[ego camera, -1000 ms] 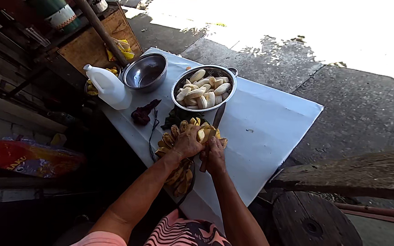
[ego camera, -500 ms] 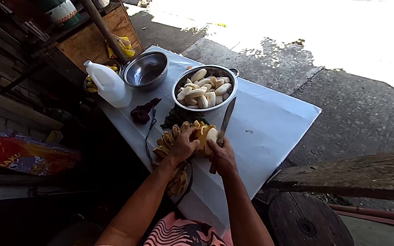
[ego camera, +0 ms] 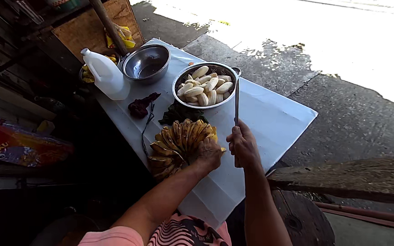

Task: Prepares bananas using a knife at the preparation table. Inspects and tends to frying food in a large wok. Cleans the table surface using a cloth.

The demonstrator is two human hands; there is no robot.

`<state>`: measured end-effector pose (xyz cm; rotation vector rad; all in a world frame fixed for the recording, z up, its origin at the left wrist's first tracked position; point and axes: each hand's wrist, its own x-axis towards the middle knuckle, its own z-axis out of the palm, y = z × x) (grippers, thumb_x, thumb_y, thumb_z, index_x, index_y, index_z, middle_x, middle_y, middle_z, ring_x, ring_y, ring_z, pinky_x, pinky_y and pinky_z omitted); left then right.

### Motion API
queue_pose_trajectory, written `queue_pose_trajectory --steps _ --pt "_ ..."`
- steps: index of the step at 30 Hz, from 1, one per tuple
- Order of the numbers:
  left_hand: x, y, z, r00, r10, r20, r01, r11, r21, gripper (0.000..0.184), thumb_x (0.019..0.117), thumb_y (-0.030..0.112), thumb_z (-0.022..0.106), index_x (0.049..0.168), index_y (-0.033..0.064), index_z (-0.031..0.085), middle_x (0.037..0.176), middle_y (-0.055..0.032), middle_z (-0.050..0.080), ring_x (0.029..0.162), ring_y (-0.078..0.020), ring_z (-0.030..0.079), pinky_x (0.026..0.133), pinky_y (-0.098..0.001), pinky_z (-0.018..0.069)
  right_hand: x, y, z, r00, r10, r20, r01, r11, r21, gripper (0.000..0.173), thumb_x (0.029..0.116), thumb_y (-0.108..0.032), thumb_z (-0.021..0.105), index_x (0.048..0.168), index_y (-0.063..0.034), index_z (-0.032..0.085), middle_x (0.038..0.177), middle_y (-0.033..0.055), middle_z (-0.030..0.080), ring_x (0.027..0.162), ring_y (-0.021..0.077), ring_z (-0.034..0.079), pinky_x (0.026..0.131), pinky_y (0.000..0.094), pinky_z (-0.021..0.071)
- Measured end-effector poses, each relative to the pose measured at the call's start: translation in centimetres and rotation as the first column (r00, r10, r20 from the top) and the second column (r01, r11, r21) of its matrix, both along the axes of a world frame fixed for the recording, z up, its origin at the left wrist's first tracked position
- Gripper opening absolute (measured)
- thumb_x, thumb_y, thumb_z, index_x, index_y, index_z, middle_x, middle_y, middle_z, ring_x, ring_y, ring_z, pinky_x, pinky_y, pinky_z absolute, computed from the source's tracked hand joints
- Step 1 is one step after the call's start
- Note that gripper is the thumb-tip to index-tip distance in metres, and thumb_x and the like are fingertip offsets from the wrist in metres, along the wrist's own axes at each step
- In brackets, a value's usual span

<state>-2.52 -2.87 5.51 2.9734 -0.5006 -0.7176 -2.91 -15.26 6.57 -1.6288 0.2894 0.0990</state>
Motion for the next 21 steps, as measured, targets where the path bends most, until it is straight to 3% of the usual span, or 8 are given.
queue_pose_trajectory --steps 4,8,11,13,14,17,20,21 --pt "2.3 2.3 1.6 0.980 0.186 -0.066 -0.197 0.926 -0.323 0.042 0.0874 0.022 0.079 0.122 0.0030 0.067 0.129 -0.0215 0.061 0.127 -0.0383 0.055 0.105 -0.0564 0.0471 -7.6 -0.2 -4.1 0.998 0.066 0.006 -0.060 0.940 -0.335 0.048 0.1112 -0.035 0.036 0.154 -0.0156 0.046 0.079 0.0070 0.062 0.061 0.0178 0.056 0.059 0.0405 0.0498" --pt "2.8 4.8 1.3 0.930 0.314 -0.193 -0.359 0.650 -0.670 0.045 0.0810 0.002 0.084 0.120 0.0032 0.062 0.108 -0.0174 0.068 0.090 -0.0270 0.070 0.081 -0.0466 0.0604 -11.0 2.1 -4.2 0.983 0.139 0.120 -0.053 0.841 -0.538 0.049 0.1101 -0.033 0.035 0.149 -0.0096 0.053 0.102 0.0148 0.073 0.081 0.0292 0.070 0.072 0.0516 0.0565" --pt "1.9 5.5 0.7 0.918 0.336 -0.211 -0.361 0.486 -0.796 0.048 0.0800 -0.001 0.084 0.121 0.0017 0.060 0.104 -0.0152 0.069 0.086 -0.0228 0.070 0.078 -0.0410 0.0606 -8.3 3.2 -3.7 0.984 0.135 0.118 -0.044 0.820 -0.570 0.048 0.1104 -0.033 0.035 0.149 -0.0095 0.053 0.110 0.0189 0.072 0.095 0.0364 0.072 0.080 0.0569 0.0556" --pt "1.4 5.9 0.5 0.915 0.372 -0.156 -0.328 0.461 -0.825 0.048 0.0807 0.005 0.085 0.121 0.0001 0.060 0.103 -0.0156 0.069 0.084 -0.0231 0.069 0.076 -0.0413 0.0609 -5.9 4.0 -3.7 0.988 0.127 0.088 -0.083 0.915 -0.394 0.046 0.1112 -0.031 0.036 0.149 -0.0111 0.052 0.098 0.0146 0.071 0.084 0.0283 0.070 0.076 0.0484 0.0560" --pt "1.3 6.0 0.5 0.904 0.410 -0.125 -0.322 0.459 -0.828 0.047 0.0809 0.010 0.087 0.120 0.0002 0.061 0.101 -0.0153 0.069 0.084 -0.0231 0.069 0.076 -0.0419 0.0606 -5.0 4.6 -3.9 0.991 0.107 0.082 -0.090 0.979 -0.185 0.044 0.1119 -0.030 0.034 0.147 -0.0117 0.052 0.079 0.0077 0.062 0.063 0.0196 0.059 0.059 0.0376 0.0516" --pt "1.5 5.9 1.0 0.823 0.557 -0.107 -0.361 0.369 -0.857 0.046 0.0795 0.017 0.089 0.116 0.0024 0.064 0.099 -0.0133 0.069 0.085 -0.0212 0.068 0.078 -0.0412 0.0589 -4.6 6.6 -3.2 0.995 0.063 0.076 -0.088 0.916 0.392 0.037 0.1123 -0.027 0.029 0.138 -0.0071 0.047 0.062 -0.0003 0.048 0.043 0.0103 0.045 0.040 0.0257 0.0434" --pt "1.8 5.1 0.9 0.706 0.671 -0.227 -0.399 0.111 -0.910 0.044 0.0756 0.008 0.090 0.111 0.0009 0.065 0.096 -0.0139 0.069 0.083 -0.0212 0.069 0.076 -0.0386 0.0606 -4.8 8.9 -4.3 0.993 0.006 0.121 -0.065 0.868 0.492 0.042 0.1117 -0.026 0.028 0.144 -0.0037 0.042 0.062 -0.0008 0.047 0.043 0.0102 0.044 0.040 0.0259 0.0431" --pt "1.9 4.9 0.8 0.686 0.665 -0.295 -0.402 0.008 -0.916 0.042 0.0749 0.003 0.089 0.109 0.0002 0.065 0.096 -0.0142 0.069 0.084 -0.0214 0.069 0.076 -0.0382 0.0610 -4.3 9.5 -4.9 0.991 -0.033 0.129 -0.040 0.851 0.523 0.038 0.1116 -0.026 0.027 0.135 -0.0035 0.047 0.061 -0.0004 0.046 0.042 0.0104 0.044 0.040 0.0261 0.0436"
